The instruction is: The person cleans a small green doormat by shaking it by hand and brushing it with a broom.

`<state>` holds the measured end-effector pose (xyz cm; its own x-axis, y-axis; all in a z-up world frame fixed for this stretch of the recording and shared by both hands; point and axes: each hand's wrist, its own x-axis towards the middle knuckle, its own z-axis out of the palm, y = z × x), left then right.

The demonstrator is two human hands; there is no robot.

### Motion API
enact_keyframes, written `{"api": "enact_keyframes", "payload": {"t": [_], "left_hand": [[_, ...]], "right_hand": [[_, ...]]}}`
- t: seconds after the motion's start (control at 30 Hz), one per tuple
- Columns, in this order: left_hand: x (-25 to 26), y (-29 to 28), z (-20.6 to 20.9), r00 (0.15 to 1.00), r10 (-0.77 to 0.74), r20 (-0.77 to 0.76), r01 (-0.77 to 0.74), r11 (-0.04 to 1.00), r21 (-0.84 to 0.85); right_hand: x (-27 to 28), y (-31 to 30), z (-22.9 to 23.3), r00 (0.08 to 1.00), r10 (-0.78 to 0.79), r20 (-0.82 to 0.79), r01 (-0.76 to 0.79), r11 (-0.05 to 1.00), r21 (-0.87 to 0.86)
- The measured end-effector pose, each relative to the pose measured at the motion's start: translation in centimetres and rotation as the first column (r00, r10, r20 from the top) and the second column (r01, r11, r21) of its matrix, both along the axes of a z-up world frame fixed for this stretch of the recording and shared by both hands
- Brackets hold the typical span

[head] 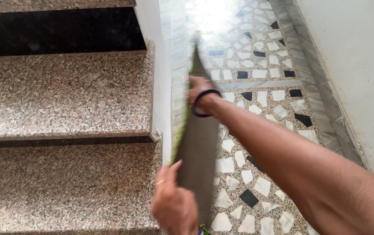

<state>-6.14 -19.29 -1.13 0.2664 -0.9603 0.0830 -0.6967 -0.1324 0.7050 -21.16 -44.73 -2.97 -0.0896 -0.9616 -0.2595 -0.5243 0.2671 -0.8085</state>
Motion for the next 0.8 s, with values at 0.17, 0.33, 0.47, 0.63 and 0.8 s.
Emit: {"api": "enact_keyframes", "payload": {"t": [0.17, 0.33, 0.47, 0.63, 0.8], "left_hand": [[2.8, 1.5, 2.6, 0.941, 0.22, 0.256, -0.221, 0.975, -0.027], [2.5, 0.9, 1.3, 0.972, 0.116, 0.205, -0.165, 0.957, 0.24], [0.7, 1.0, -1.0, 0.949, -0.157, 0.273, 0.048, 0.928, 0.369], [-3.3, 1.1, -1.6, 0.948, -0.282, 0.145, 0.173, 0.844, 0.507], [-6.9, 1.3, -0.5, 0.916, -0.378, -0.132, 0.398, 0.823, 0.406]], "right_hand": [[5.9, 1.2, 4.6, 0.944, 0.016, 0.329, -0.029, 0.999, 0.035], [4.7, 2.1, 4.5, 0.937, -0.181, 0.298, 0.145, 0.98, 0.14], [0.6, 2.2, 2.2, 0.956, -0.285, 0.067, 0.279, 0.957, 0.081], [-4.9, 3.4, 1.0, 0.93, -0.361, -0.067, 0.363, 0.932, 0.02], [-9.1, 5.5, 2.7, 0.818, -0.456, -0.351, 0.489, 0.872, 0.008]]}}
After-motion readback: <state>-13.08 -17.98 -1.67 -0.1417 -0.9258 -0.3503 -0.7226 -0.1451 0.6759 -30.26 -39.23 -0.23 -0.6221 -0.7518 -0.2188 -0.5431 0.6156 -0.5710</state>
